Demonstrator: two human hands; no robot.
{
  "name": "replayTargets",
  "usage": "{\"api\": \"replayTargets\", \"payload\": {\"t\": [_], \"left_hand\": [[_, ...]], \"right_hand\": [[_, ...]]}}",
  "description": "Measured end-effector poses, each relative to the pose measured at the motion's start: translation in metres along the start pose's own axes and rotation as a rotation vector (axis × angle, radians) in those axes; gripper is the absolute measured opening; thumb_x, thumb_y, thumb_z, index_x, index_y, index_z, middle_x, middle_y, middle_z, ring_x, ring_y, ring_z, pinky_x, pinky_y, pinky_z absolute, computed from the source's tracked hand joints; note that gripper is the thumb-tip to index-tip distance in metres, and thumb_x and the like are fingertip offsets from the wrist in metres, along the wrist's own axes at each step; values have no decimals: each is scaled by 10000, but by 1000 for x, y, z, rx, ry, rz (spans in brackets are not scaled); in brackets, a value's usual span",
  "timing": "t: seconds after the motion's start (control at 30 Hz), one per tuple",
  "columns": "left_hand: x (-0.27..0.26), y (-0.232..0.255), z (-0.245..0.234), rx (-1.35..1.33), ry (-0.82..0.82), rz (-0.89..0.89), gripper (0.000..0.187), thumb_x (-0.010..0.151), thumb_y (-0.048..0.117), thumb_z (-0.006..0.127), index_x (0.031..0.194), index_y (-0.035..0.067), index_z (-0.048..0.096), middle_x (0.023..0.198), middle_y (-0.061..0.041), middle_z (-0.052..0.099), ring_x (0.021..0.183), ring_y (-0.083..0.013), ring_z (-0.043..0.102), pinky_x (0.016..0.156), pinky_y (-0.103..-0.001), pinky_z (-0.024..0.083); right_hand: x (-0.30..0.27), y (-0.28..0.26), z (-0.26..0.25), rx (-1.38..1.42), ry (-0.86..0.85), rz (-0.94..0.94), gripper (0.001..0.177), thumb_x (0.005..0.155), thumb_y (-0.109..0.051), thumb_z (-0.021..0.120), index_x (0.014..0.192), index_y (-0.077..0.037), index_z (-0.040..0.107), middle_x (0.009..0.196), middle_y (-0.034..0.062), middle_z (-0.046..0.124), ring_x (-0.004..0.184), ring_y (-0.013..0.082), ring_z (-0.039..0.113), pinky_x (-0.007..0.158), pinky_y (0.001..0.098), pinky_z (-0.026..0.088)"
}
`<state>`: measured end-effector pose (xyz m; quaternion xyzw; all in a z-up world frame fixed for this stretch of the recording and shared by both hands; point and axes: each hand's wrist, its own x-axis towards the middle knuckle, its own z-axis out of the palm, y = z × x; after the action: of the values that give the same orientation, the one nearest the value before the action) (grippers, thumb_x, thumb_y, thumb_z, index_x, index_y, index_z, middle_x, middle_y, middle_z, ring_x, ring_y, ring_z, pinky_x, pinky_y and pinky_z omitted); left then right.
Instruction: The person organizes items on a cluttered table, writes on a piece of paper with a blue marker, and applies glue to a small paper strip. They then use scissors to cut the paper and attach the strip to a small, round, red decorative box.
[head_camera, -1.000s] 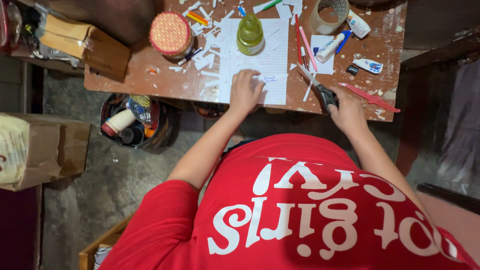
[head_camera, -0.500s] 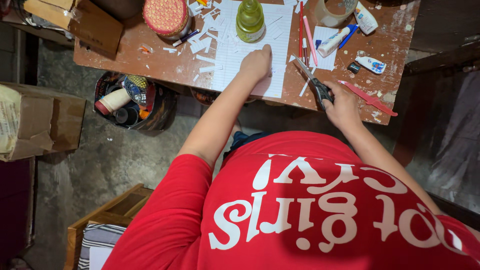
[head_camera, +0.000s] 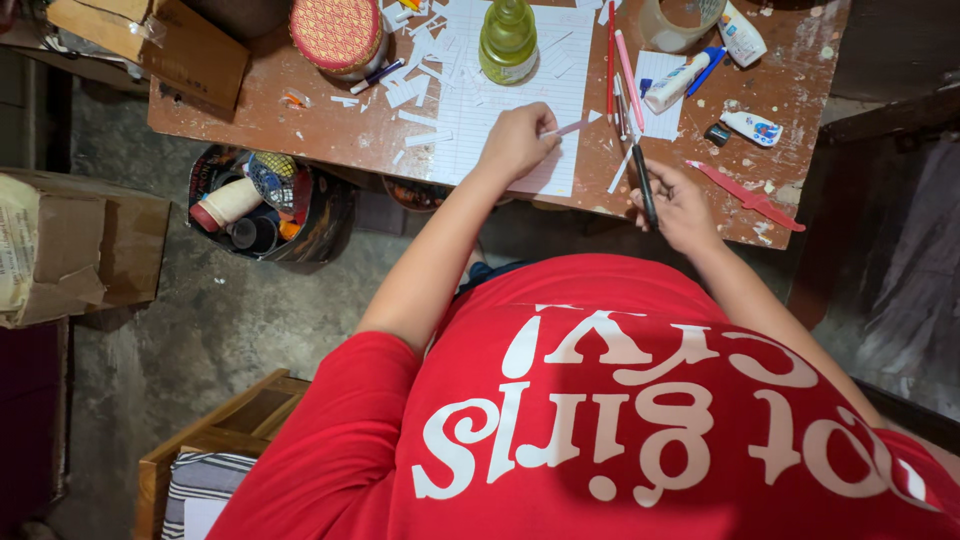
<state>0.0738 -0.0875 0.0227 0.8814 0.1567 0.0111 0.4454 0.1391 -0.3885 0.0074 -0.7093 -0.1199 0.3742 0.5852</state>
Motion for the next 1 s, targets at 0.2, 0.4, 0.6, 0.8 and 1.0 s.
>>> {"api": "replayTargets", "payload": {"t": [0.2, 0.4, 0.6, 0.8, 1.0], "left_hand": [[-10, -9, -7, -675, -33, -92, 165, 933, 118, 719, 1024, -10, 769, 822, -28, 760, 716, -64, 641, 662, -237, 515], [-8, -35, -32, -664, -14, -55, 188, 983, 145, 679, 983, -11, 785, 799, -20, 731, 697, -65, 577, 648, -240, 470], [-14, -55, -91, -640, 31, -111, 195, 994, 169, 640, 1047, 36, 773, 840, 20, 723, 727, -47, 562, 679, -229, 456], [-15, -54, -108, -642, 4, -51, 166, 971, 136, 660, 1068, 19, 727, 867, 3, 725, 781, -61, 625, 722, -234, 498], [-22, -37, -111, -585, -42, -75, 181, 961, 145, 672, 1002, -14, 750, 821, -12, 732, 747, -67, 607, 695, -251, 485]], "right_hand": [[-4, -1, 11, 195, -322, -116, 549, 1042, -236, 619, 1504, 15, 459, 925, 23, 559, 743, 123, 563, 659, 258, 474], [-5, -8, 33, 218, -433, -128, 611, 998, -230, 631, 1524, 5, 426, 936, 28, 555, 742, 119, 558, 664, 252, 479], [-4, -18, 50, 125, -348, -42, 546, 1007, -204, 619, 1501, -11, 486, 875, 32, 545, 689, 106, 550, 606, 248, 475], [-4, -25, 72, 48, -339, -12, 531, 979, -166, 644, 1476, -35, 515, 819, 18, 555, 668, 105, 556, 588, 251, 469], [4, -31, 94, 89, -385, -21, 549, 973, -168, 654, 1478, -30, 488, 836, -6, 549, 690, 94, 564, 584, 251, 472]]}}
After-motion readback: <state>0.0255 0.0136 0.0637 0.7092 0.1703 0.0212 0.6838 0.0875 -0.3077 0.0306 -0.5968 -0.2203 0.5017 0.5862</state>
